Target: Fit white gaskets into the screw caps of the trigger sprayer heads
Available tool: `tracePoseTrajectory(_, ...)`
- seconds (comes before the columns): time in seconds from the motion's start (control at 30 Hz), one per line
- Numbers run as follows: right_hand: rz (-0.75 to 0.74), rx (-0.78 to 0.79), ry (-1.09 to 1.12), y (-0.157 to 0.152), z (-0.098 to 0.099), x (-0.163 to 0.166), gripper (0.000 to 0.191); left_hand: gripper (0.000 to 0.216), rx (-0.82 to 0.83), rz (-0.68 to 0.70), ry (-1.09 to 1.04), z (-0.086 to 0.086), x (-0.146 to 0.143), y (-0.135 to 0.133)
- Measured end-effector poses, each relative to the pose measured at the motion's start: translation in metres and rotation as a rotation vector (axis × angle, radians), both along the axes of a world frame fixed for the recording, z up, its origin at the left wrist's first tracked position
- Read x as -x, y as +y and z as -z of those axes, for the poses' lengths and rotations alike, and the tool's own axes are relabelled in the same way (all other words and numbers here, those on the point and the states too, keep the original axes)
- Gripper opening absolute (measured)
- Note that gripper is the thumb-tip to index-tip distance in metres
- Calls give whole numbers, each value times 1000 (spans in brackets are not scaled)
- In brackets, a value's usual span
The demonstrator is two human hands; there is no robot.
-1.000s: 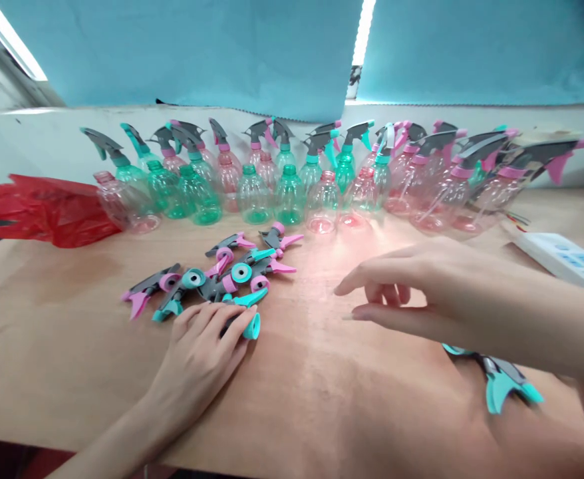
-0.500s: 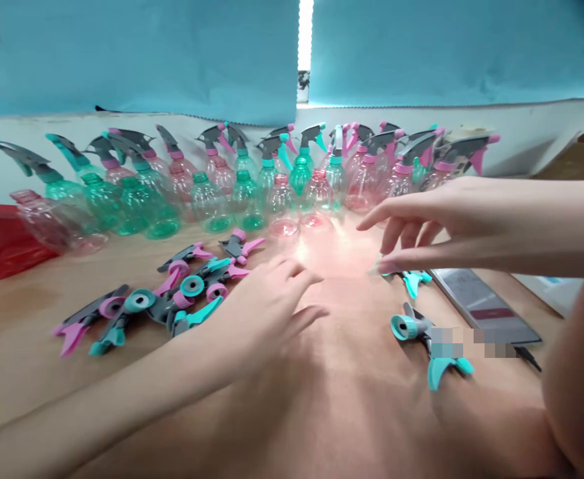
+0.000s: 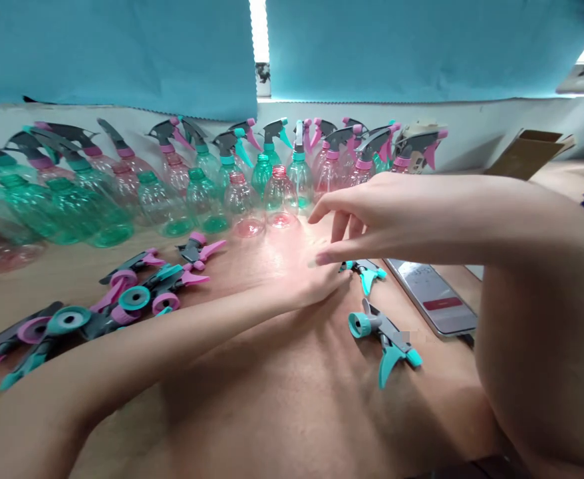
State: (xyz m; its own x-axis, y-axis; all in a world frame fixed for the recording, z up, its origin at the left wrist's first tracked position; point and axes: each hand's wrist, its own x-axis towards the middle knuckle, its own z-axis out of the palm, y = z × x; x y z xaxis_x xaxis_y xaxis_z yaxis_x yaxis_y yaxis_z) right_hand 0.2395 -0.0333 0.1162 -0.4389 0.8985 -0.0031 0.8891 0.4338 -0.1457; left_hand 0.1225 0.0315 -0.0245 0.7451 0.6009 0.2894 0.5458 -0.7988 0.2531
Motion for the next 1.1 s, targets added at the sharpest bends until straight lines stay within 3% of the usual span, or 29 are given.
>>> tracePoseTrajectory(0.2, -11, 83, -62, 8, 0, 8, 33, 24, -38, -74, -72, -28, 54, -16)
tracePoseTrajectory(0.4, -42, 51, -43, 5, 8, 18, 41, 24, -18, -191, -207, -44, 114, -56)
tracePoseTrajectory(0.57, -240, 121, 75, 0, 18, 40, 27, 26, 60, -169, -387, -36, 142, -79)
tracePoseTrajectory(0.73, -384, 144, 171, -5, 39, 65, 27, 27, 93, -164, -490, -26, 163, -89)
tracePoseTrajectory(0.83, -436, 202, 246, -6, 49, 74, 35, 25, 100, -180, -559, -24, 173, -89)
tracePoseTrajectory(0.93, -463, 355, 295, -5, 55, 81, 39, 26, 22, -153, -598, -20, 176, -88)
tracePoseTrajectory(1.1, -438, 504, 239, 2, 53, 75, 34, 31, -60, -175, -522, -7, 173, -93)
